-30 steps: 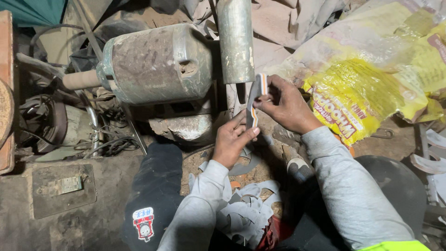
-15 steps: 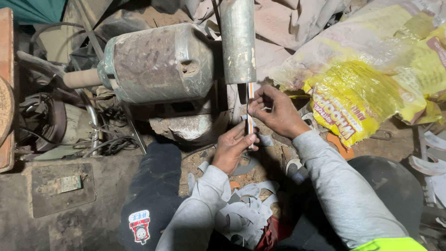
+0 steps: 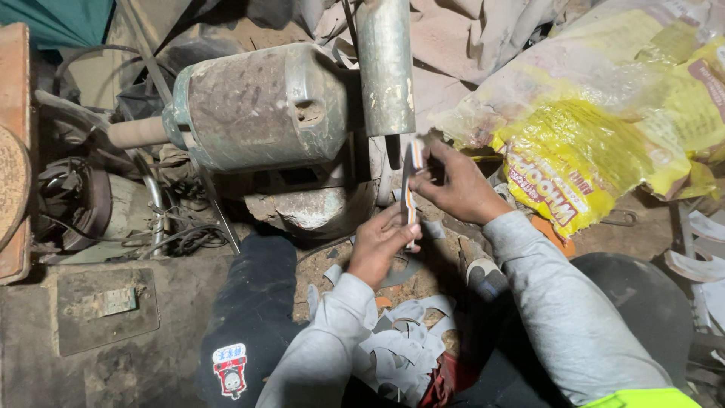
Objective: The person uses a bench grinder to smooth the edges of curved shoe sole pieces. They hold each piece with both hands and press it against the rotating wheel, flipping it to work different sides. Finished pieces are placed on the floor beside them.
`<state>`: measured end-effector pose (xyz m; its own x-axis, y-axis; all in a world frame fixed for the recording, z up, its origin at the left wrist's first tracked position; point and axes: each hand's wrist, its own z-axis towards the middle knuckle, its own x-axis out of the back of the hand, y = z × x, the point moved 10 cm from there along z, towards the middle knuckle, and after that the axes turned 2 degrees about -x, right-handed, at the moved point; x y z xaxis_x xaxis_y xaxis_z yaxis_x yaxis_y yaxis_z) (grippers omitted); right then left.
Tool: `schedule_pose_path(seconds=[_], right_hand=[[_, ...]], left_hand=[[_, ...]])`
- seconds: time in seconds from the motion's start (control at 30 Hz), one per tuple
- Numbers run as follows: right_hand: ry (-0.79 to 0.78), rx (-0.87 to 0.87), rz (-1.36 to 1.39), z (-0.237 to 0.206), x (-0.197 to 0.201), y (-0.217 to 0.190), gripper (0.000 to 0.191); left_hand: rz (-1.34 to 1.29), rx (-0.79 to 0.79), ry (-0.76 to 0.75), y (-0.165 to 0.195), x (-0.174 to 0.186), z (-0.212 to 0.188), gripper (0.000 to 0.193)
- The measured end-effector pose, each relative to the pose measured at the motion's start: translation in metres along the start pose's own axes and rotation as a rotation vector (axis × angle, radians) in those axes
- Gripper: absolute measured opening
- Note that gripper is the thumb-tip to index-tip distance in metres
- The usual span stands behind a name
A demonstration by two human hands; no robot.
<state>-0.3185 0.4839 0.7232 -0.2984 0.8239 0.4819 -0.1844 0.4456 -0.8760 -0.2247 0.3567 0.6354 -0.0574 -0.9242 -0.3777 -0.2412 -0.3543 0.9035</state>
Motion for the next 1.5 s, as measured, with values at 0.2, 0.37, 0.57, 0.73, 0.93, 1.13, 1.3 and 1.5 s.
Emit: schedule_pose_path(seconds=[0.2,0.37,0.57,0.73,0.93,1.13,1.3,1.5], right_hand=[[0.055,0.064,0.077,0.008,0.001,-0.015,0.025],[-0.022,0.054,0.082,0.005,-0.01,0.003,0.024],[-0.296,-0.013,-0.189,-0.01,-0.035,0.029,0.065],[-0.437,-0.047,-0.265,-0.021,-0.032,0.032,0.062],[-0.478,-0.198,-0.433,-0.029,-0.022,0.039,0.054],[-0.641,-0.185,-0.514,-0.039,-0.028,0.043,0.027],[-0.527,-0.195,-0.549,-0.03,-0.008,0.05,0.025],[-0.457,-0.268,-0.69,-0.023,-0.004,0.07,0.031]], left_hand=[[-0.147,0.078,-0.095,0.004,-0.005,0.005,0.055],[-0.17,0.123,-0.085,-0.021,-0.004,-0.003,0.054],[0.359,0.036,0.235,-0.032,0.033,-0.03,0.07],[0.983,-0.431,0.513,0.05,0.042,-0.054,0.062],[1.122,-0.556,0.483,0.086,0.009,-0.064,0.063],[1.221,-0.321,0.388,0.063,0.013,-0.043,0.069],[1.515,0.219,0.028,-0.028,0.048,-0.027,0.064],[1.78,0.786,-0.66,-0.15,0.052,-0.101,0.094]])
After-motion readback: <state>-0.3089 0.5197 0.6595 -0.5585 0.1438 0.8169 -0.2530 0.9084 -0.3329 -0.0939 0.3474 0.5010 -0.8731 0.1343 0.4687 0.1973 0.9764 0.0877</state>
